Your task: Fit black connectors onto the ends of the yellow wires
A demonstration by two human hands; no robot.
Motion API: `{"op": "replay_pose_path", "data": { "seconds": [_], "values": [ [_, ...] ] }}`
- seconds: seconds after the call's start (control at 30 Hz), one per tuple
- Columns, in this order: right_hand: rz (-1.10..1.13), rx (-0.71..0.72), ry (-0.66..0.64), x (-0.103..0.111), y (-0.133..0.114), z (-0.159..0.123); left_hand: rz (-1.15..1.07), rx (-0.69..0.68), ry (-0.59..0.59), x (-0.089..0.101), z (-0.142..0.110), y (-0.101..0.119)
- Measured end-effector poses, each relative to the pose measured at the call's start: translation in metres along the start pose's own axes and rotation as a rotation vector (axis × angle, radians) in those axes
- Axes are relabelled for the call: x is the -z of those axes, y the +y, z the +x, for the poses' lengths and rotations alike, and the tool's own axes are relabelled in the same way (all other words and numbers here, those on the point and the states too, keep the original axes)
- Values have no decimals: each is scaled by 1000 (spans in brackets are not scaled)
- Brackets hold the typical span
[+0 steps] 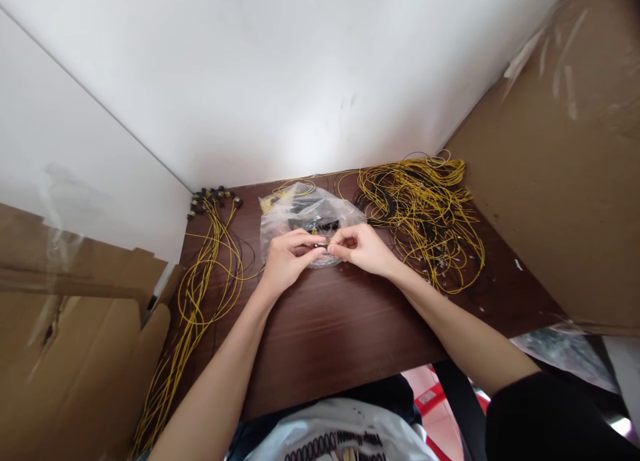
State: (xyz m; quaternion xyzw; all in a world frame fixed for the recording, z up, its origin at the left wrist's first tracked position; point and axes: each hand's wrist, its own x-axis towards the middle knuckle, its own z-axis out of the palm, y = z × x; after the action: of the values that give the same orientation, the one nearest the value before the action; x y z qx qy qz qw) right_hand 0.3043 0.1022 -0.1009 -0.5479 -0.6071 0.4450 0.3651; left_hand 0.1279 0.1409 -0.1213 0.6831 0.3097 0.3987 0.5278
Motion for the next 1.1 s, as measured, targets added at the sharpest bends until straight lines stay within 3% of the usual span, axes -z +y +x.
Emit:
{"op": "replay_pose_path", "data": {
  "seconds": [0.33, 0.47, 0.63, 0.7, 0.87, 1.1],
  "values": [
    [21, -14, -3, 1, -1, 1, -32, 48, 60, -2, -1, 1],
    [140, -42, -16, 1, -2, 0, -132, 98, 109, -6, -1, 7],
    [423, 6, -69, 1, -7, -1, -196, -8, 251, -12, -2, 23],
    [383, 86, -25, 1, -9, -2, -179, -75, 283, -14, -2, 28],
    [175, 299, 241, 1, -12, -3, -39, -241, 315, -15, -4, 28],
    [215, 275, 187, -4, -10, -6, 83, -290, 302, -15, -4, 21]
  ]
}}
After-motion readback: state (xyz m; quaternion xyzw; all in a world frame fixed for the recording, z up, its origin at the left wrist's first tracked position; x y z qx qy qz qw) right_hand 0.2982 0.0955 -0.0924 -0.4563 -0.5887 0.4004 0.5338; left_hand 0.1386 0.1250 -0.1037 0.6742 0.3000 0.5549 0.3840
